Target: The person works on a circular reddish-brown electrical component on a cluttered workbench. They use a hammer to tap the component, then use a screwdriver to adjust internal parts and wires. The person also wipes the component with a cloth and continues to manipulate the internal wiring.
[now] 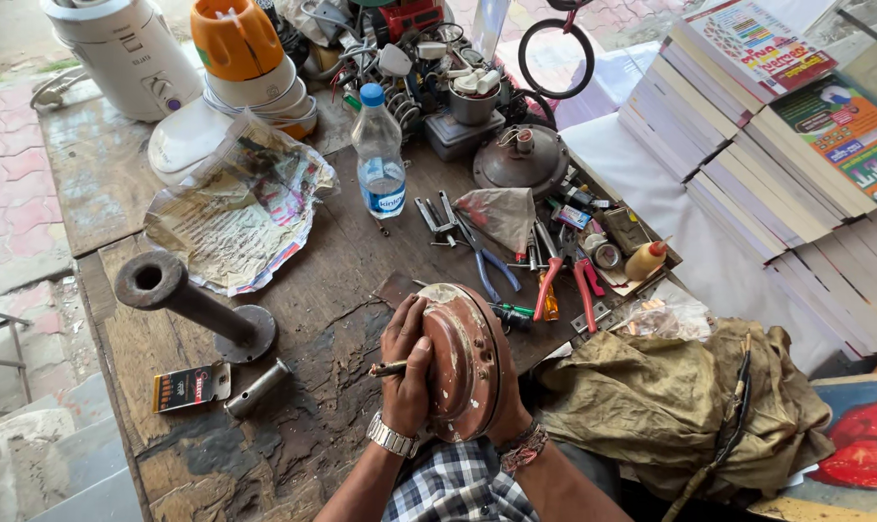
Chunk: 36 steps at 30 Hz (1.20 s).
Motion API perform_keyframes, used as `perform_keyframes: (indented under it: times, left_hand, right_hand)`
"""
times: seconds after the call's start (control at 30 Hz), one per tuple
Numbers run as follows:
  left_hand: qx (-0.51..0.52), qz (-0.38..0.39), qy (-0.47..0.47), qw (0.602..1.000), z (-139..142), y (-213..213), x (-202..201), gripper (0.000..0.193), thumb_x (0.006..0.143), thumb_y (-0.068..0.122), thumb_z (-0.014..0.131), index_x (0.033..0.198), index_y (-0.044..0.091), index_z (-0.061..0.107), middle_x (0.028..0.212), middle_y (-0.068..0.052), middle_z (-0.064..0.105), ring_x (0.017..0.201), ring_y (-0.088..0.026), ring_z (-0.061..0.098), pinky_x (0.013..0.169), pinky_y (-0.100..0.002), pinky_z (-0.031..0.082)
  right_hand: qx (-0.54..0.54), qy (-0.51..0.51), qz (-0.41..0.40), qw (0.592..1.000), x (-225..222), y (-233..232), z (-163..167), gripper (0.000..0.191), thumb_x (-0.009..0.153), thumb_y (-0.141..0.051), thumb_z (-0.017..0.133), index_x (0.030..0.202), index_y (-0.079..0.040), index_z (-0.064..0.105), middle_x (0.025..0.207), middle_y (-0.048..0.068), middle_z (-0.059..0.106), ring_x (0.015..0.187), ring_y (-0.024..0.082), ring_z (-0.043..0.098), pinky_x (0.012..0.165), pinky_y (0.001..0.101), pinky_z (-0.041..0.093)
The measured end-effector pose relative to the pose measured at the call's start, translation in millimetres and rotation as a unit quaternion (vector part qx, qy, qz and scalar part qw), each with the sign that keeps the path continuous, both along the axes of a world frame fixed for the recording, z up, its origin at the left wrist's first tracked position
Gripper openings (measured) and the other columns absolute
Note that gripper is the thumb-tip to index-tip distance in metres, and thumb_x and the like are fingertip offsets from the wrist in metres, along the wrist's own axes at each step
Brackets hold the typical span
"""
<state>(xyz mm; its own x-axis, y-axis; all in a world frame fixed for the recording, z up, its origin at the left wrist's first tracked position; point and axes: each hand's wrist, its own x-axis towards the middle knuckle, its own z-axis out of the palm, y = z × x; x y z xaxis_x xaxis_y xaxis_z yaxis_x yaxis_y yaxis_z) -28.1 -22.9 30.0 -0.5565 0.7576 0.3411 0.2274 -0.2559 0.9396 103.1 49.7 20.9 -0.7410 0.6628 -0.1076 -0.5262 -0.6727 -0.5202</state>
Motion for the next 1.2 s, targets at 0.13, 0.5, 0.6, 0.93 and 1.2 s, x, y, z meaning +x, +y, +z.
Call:
perform_keyframes:
  times: [0.13,0.5,0.6,0.93,1.2]
  left_hand:
    - [-0.006,0.004,-0.010,1.000,2.4,-0.2,1.5,0.054,0.102,0.030,0.043,0.150,0.008,0.053,0.161,-0.016,0.045,0.150,-0.035,0.038,0.124,-0.051,0.026]
    - [-0.010,-0.002,-0.089,0.996,-5.9,2.2,4.3,0.057,0.101,0.034,0.042,0.150,0.008,0.052,0.161,-0.018,0.043,0.152,-0.034,0.036,0.123,-0.052,0.030]
    - [0.005,-0.015,-0.130,0.991,-10.5,2.7,3.7,0.057,0.099,0.033,0.044,0.150,0.008,0.052,0.161,-0.019,0.042,0.151,-0.034,0.038,0.121,-0.051,0.034]
    - [0.024,-0.140,-0.581,0.801,-61.6,5.5,-25.5,0.061,0.097,0.032,0.044,0.154,0.010,0.045,0.152,-0.018,0.053,0.134,-0.032,0.054,0.105,-0.045,0.048]
    - [0.038,-0.192,-0.645,0.739,-71.6,2.0,-60.1,0.061,0.097,0.031,0.044,0.154,0.010,0.046,0.154,-0.018,0.051,0.135,-0.032,0.053,0.106,-0.045,0.047]
  right_hand:
    - [0.062,0.006,0.004,0.998,-0.6,-1.6,4.7,0.062,0.107,-0.041,0.043,0.156,-0.006,0.028,0.153,0.020,0.044,0.138,0.033,0.048,0.114,0.0479,0.043]
    - [-0.024,0.162,0.089,0.983,0.6,-1.8,-8.4,0.069,0.107,-0.059,0.038,0.156,-0.010,0.029,0.155,0.017,0.042,0.140,0.028,0.045,0.118,0.0432,0.034]
    - [0.000,0.059,0.031,0.998,-3.1,-2.6,-8.0,0.069,0.108,-0.058,0.031,0.158,-0.010,0.030,0.155,0.014,0.044,0.140,0.024,0.046,0.121,0.0419,0.036]
    - [0.364,-0.479,-0.014,0.799,21.3,-7.3,5.8,0.074,0.088,-0.061,0.045,0.152,-0.024,0.037,0.146,0.000,0.047,0.139,0.019,0.043,0.110,0.0422,0.039]
    - [0.748,-0.612,0.155,0.203,34.9,-35.3,-39.8,0.022,0.091,-0.017,0.069,0.110,-0.016,0.058,0.108,0.008,0.059,0.106,0.028,0.061,0.090,0.0448,0.050]
